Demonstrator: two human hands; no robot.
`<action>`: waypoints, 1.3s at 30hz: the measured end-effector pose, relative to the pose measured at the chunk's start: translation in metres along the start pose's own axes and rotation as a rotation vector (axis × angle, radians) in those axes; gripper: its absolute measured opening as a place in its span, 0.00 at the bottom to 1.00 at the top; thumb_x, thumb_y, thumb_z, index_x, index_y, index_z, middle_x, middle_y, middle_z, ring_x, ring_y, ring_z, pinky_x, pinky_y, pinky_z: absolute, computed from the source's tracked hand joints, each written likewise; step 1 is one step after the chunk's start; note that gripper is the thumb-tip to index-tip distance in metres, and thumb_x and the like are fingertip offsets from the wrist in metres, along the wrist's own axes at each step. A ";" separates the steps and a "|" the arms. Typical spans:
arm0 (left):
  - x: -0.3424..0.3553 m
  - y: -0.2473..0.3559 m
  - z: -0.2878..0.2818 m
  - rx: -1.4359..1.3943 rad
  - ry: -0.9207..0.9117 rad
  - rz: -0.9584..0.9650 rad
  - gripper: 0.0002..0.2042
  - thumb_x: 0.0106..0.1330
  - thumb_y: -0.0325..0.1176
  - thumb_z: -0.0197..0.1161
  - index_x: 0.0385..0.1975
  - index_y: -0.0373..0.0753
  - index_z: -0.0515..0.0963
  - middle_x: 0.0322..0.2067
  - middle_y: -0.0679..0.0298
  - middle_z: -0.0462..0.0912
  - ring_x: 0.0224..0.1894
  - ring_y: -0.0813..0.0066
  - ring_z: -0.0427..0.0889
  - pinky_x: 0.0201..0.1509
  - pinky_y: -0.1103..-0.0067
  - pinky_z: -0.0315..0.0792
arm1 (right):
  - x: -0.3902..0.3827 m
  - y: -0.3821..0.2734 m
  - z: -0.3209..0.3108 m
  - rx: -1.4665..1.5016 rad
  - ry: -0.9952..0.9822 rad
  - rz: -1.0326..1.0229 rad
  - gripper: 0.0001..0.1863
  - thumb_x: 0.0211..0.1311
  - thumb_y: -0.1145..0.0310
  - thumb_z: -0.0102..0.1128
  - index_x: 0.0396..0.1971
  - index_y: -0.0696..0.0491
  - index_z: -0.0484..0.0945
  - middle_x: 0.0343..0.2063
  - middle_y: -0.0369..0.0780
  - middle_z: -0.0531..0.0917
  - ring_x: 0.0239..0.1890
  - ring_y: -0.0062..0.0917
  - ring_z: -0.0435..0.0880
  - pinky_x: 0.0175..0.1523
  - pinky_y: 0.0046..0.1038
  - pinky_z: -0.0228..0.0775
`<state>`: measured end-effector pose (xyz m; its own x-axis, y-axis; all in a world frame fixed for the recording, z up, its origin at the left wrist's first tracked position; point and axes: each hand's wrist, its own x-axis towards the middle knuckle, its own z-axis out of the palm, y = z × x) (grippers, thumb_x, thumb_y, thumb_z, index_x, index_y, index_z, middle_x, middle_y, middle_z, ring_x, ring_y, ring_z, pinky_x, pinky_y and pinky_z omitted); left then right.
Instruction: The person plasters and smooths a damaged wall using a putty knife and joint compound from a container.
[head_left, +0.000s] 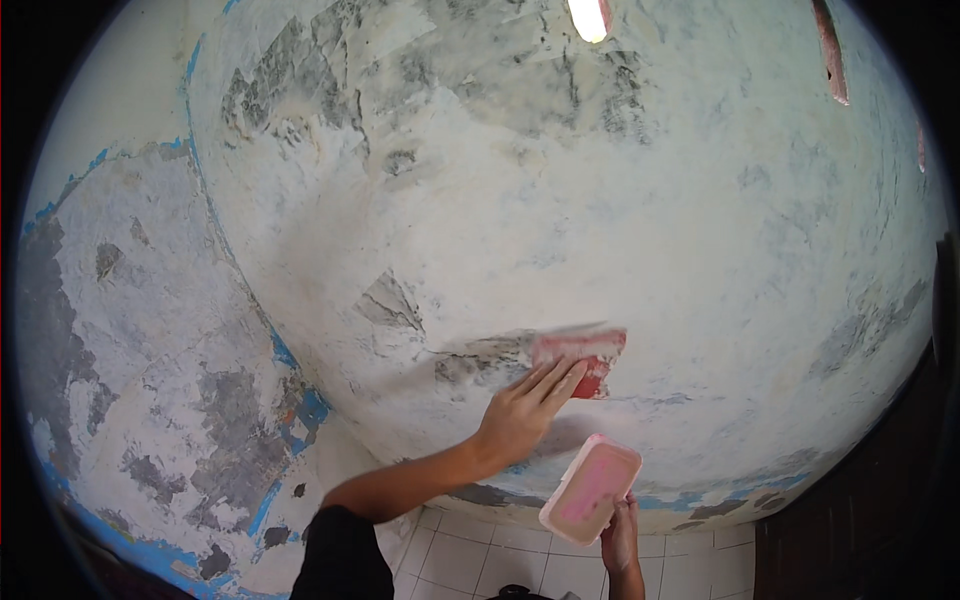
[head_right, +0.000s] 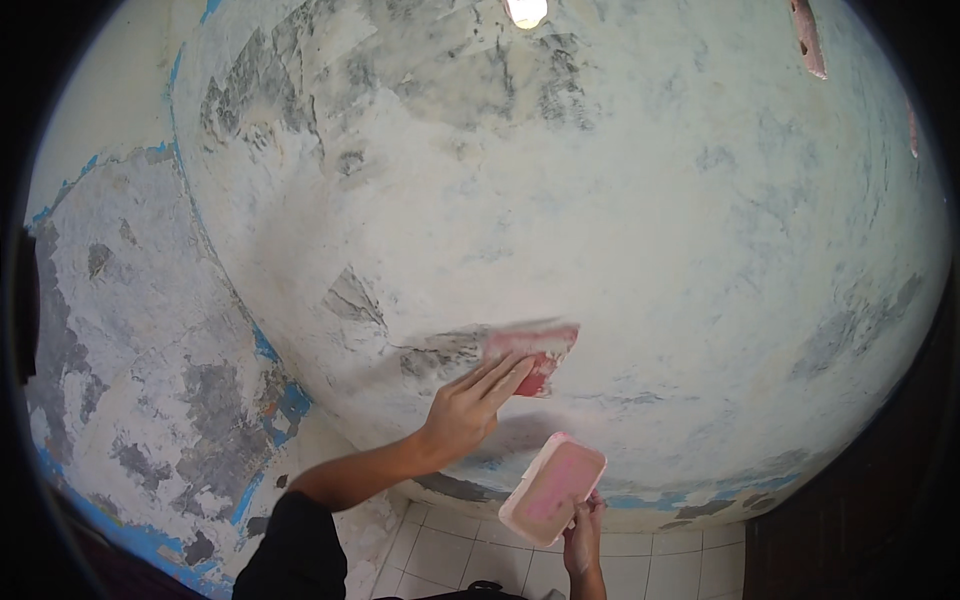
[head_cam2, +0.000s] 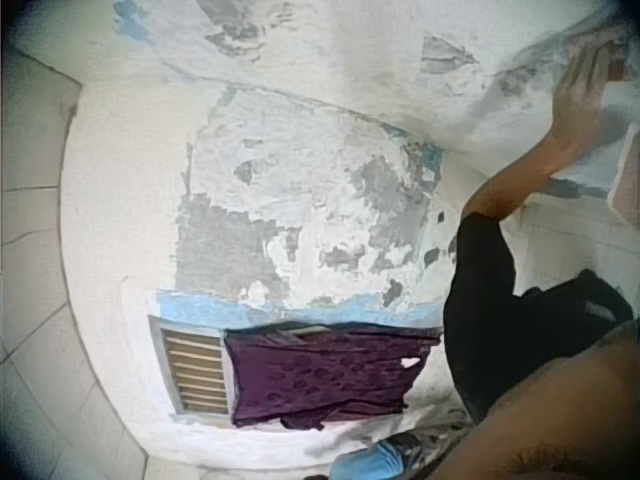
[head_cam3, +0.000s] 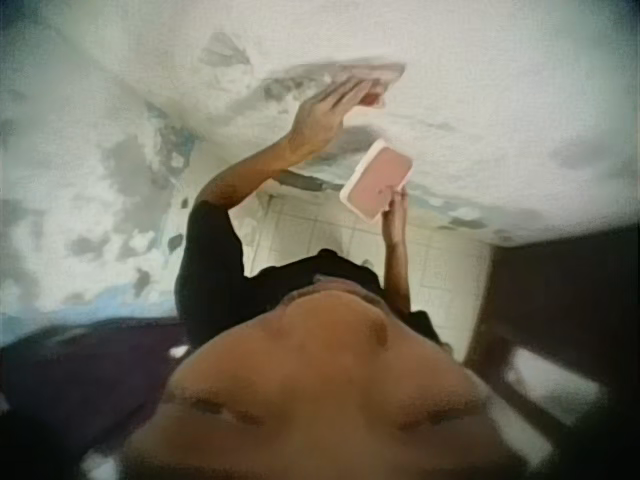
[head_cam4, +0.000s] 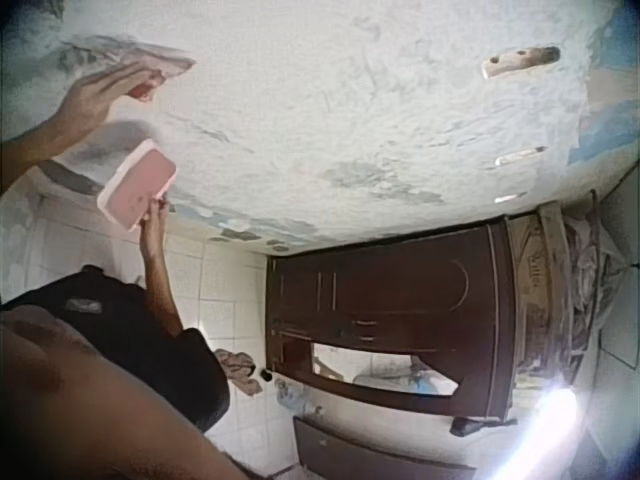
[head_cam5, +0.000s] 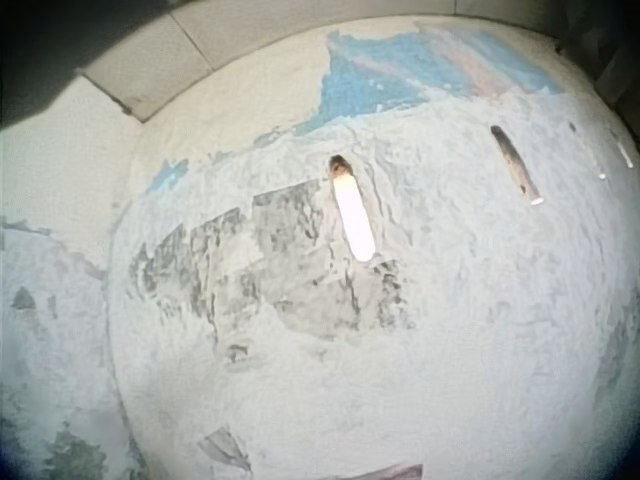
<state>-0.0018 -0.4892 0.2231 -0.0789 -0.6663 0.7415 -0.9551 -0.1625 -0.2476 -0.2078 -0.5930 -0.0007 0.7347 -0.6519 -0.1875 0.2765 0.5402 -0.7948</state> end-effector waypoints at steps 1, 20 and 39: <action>-0.009 0.005 -0.006 -0.152 0.032 -0.088 0.28 0.54 0.15 0.58 0.60 0.32 0.73 0.56 0.51 0.78 0.55 0.58 0.81 0.57 0.72 0.77 | -0.001 -0.001 0.002 0.031 -0.007 -0.024 0.32 0.70 0.54 0.56 0.65 0.52 0.55 0.55 0.41 0.70 0.57 0.26 0.72 0.52 0.37 0.74; -0.157 0.095 0.032 -0.591 -0.150 -0.823 0.07 0.61 0.23 0.58 0.38 0.34 0.73 0.31 0.50 0.75 0.31 0.44 0.77 0.35 0.61 0.71 | 0.006 0.037 0.030 0.032 -0.098 -0.028 0.31 0.73 0.55 0.51 0.68 0.54 0.56 0.62 0.43 0.67 0.66 0.29 0.66 0.70 0.32 0.57; -0.151 0.080 0.021 -0.503 -0.333 -0.981 0.07 0.65 0.32 0.63 0.34 0.35 0.78 0.25 0.51 0.82 0.24 0.53 0.82 0.31 0.65 0.72 | 0.001 0.046 0.039 0.136 -0.078 0.162 0.28 0.78 0.51 0.40 0.68 0.52 0.56 0.62 0.40 0.68 0.66 0.25 0.67 0.70 0.32 0.60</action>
<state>-0.0598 -0.4169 0.0777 0.7687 -0.5853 0.2577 -0.5760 -0.4585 0.6768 -0.1704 -0.5478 -0.0146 0.8203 -0.5108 -0.2571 0.2285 0.7049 -0.6714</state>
